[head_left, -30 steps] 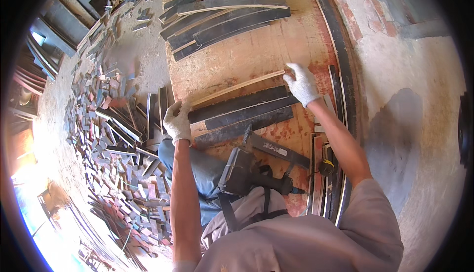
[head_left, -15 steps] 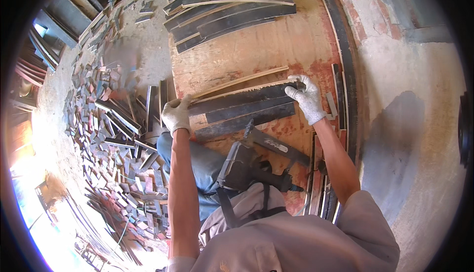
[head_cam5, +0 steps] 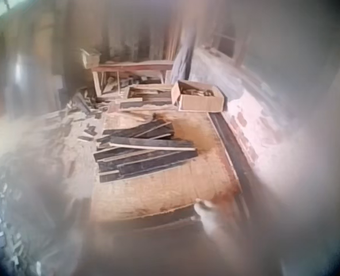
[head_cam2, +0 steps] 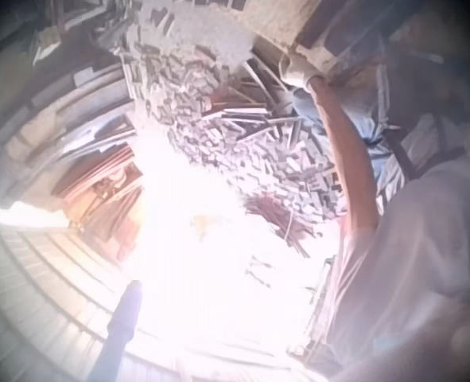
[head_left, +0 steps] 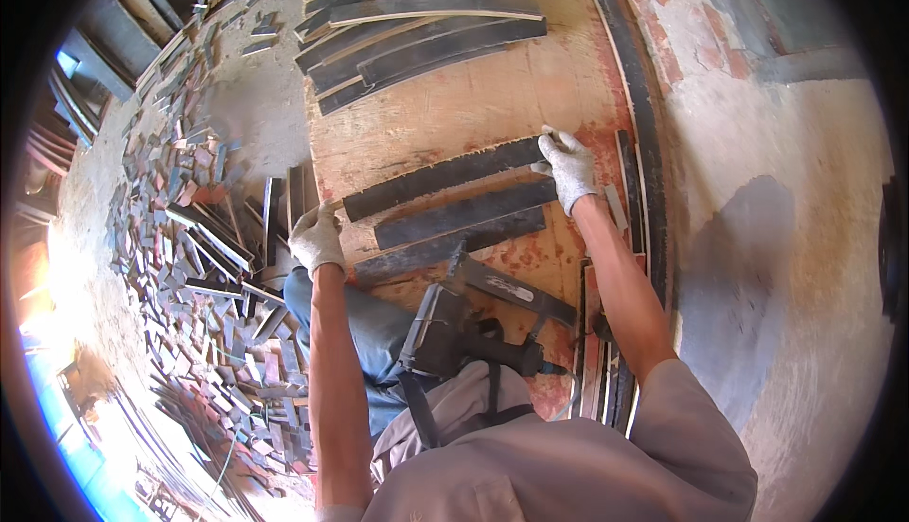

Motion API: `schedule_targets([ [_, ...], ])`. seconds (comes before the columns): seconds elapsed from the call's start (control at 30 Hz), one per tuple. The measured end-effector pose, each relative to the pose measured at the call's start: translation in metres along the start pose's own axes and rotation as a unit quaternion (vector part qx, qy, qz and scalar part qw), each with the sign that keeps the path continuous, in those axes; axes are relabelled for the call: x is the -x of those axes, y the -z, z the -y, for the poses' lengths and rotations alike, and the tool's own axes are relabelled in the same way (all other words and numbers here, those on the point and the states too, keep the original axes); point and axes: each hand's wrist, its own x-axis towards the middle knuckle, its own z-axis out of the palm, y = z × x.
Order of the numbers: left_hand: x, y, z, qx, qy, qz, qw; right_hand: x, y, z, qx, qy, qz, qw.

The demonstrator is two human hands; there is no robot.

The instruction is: The person sits on the floor and repeatedly places thin wooden planks onto a larger wooden board, then uses a nail gun to fasten them in place. The person handles the planks one at a time, aligning them before nailing.

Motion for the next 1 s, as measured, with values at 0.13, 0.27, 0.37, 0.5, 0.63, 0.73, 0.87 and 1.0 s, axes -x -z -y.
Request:
schedule_targets([
  [0.13, 0.006, 0.0, 0.002, 0.008, -0.021, -0.002, 1.0, -0.002, -0.011, -0.002, 0.036, 0.002, -0.015, 0.999],
  [0.27, 0.018, 0.003, 0.0, 0.078, -0.023, -0.016, 0.997, 0.006, -0.026, 0.002, 0.074, 0.003, -0.012, 0.997],
  [0.37, 0.034, -0.001, -0.013, 0.025, -0.025, -0.001, 0.999, 0.009, -0.026, -0.008, 0.083, 0.03, -0.022, 0.996],
  [0.5, 0.033, 0.0, -0.007, 0.014, -0.056, -0.006, 0.998, 0.009, -0.027, -0.02, 0.095, 0.059, -0.005, 0.994],
  [0.63, 0.038, 0.013, -0.008, 0.029, -0.018, 0.0, 0.999, 0.029, -0.026, -0.008, 0.069, 0.051, -0.006, 0.996],
  [0.73, 0.046, 0.021, -0.008, -0.018, -0.015, -0.014, 1.0, 0.037, -0.017, -0.012, 0.118, 0.007, 0.014, 0.993],
  [0.87, 0.049, 0.023, -0.008, -0.053, -0.01, -0.024, 0.998, 0.04, -0.015, -0.024, 0.073, -0.011, -0.001, 0.997],
  [1.0, 0.05, 0.028, -0.005, -0.074, 0.001, -0.027, 0.997, 0.042, -0.017, -0.023, 0.051, -0.021, -0.009, 0.998],
])
